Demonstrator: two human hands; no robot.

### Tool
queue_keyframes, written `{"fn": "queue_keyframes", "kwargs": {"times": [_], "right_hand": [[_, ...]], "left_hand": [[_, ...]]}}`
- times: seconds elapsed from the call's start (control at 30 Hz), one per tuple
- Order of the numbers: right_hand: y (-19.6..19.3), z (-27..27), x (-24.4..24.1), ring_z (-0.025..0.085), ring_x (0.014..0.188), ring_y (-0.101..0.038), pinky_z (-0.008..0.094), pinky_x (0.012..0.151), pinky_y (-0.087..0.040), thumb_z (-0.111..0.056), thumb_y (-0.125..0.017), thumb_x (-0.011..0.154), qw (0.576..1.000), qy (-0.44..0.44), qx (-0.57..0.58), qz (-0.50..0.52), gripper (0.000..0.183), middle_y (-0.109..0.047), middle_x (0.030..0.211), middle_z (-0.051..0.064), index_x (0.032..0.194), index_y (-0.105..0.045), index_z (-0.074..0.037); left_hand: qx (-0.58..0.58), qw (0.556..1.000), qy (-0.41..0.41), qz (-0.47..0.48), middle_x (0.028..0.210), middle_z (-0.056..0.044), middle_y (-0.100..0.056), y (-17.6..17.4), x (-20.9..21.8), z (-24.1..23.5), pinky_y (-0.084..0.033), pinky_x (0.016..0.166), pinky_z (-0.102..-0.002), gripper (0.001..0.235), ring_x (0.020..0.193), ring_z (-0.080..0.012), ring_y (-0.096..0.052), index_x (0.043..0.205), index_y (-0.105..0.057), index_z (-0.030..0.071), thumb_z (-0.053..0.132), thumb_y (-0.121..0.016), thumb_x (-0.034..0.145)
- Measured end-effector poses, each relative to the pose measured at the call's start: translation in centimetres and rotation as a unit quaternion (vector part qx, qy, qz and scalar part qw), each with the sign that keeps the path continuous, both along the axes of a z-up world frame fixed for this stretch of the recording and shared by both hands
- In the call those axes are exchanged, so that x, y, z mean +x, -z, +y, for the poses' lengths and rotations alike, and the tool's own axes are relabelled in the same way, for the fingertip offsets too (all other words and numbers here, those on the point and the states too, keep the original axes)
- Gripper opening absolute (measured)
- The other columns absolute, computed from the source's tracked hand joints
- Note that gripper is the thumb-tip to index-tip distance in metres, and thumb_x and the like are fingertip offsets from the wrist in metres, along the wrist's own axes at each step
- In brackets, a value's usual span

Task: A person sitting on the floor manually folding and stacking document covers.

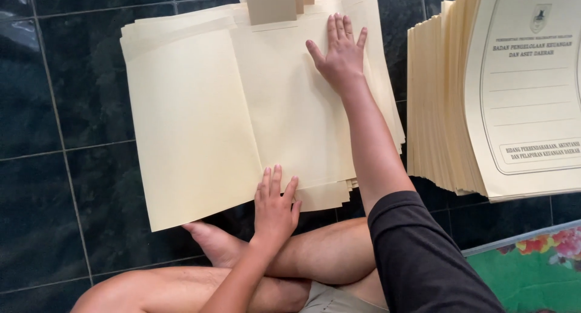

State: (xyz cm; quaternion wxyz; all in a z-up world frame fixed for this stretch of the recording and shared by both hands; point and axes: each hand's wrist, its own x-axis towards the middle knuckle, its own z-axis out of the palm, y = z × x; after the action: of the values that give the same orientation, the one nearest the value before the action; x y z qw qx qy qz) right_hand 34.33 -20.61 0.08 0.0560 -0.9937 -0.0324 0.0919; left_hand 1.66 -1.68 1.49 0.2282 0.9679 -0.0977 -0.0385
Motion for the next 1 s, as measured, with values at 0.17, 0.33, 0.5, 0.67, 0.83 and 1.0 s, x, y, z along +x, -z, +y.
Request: {"fn": "queue_keyframes", "kwargs": {"times": [0.17, 0.33, 0.5, 0.67, 0.83, 1.0], "right_hand": [[0.0, -0.5, -0.3, 0.024, 0.156, -0.007, 0.056, 0.123, 0.004, -0.066, -0.025, 0.103, 1.0, 0.002, 0.009, -0.019, 0.086, -0.02, 0.171, 0.012, 0.162, -0.021, -0.003], [0.2, -0.9, -2.3, 0.026, 0.157, -0.01, 0.059, 0.123, -0.001, -0.065, -0.027, 0.103, 1.0, 0.006, -0.015, -0.008, 0.086, -0.022, 0.17, 0.012, 0.162, -0.022, -0.003], [-0.4, -2.1, -5.8, 0.026, 0.158, -0.023, 0.063, 0.125, -0.011, -0.078, -0.02, 0.101, 0.998, 0.019, -0.042, 0.035, 0.092, -0.03, 0.169, 0.01, 0.162, -0.03, -0.011], [-1.6, -3.3, -10.9, 0.026, 0.158, -0.022, 0.061, 0.126, -0.01, -0.072, -0.013, 0.104, 0.992, 0.019, -0.055, 0.116, 0.087, -0.026, 0.17, 0.011, 0.164, -0.025, -0.011], [-1.8, -4.3, -16.4, 0.024, 0.158, -0.024, 0.059, 0.127, -0.008, -0.074, -0.011, 0.103, 0.988, 0.037, -0.07, 0.132, 0.088, -0.028, 0.17, 0.008, 0.164, -0.027, -0.013], [-5.4, -3.6, -21.6, 0.027, 0.157, -0.026, 0.058, 0.127, -0.008, -0.065, -0.014, 0.105, 0.985, 0.047, -0.054, 0.156, 0.082, -0.032, 0.169, 0.011, 0.162, -0.032, -0.008]], "left_hand": [[0.011, 1.0, 0.0, 0.002, 0.161, -0.023, -0.031, 0.6, -0.3, -0.2, -0.035, 0.111, -0.056, 0.061, 0.149, -0.0443, -0.028, 0.14, -0.058, 0.015, 0.028, -0.072, 0.082], [0.008, 1.0, 0.002, -0.015, 0.159, -0.023, -0.032, 1.0, -0.4, 0.1, -0.036, 0.109, -0.055, 0.059, 0.148, -0.0442, -0.029, 0.139, -0.058, 0.015, 0.029, -0.071, 0.083], [0.035, 0.993, 0.038, 0.106, 0.161, -0.019, -0.03, -0.2, 0.4, 0.7, -0.037, 0.114, -0.058, 0.058, 0.153, -0.0431, -0.023, 0.146, -0.05, 0.022, 0.036, -0.067, 0.092], [-0.007, 0.998, 0.024, 0.065, 0.157, -0.019, -0.038, 0.5, 0.1, 1.1, -0.041, 0.111, -0.058, 0.058, 0.15, -0.0433, -0.031, 0.14, -0.057, 0.023, 0.036, -0.073, 0.086], [-0.022, 0.999, 0.021, 0.032, 0.156, -0.019, -0.043, 1.4, -0.2, 1.2, -0.043, 0.11, -0.057, 0.057, 0.148, -0.0432, -0.036, 0.136, -0.063, 0.023, 0.039, -0.076, 0.083], [-0.026, 0.998, 0.035, 0.037, 0.16, -0.02, -0.038, 0.9, -0.5, 1.9, -0.041, 0.113, -0.055, 0.062, 0.151, -0.0428, -0.032, 0.141, -0.061, 0.023, 0.044, -0.074, 0.084]]}}
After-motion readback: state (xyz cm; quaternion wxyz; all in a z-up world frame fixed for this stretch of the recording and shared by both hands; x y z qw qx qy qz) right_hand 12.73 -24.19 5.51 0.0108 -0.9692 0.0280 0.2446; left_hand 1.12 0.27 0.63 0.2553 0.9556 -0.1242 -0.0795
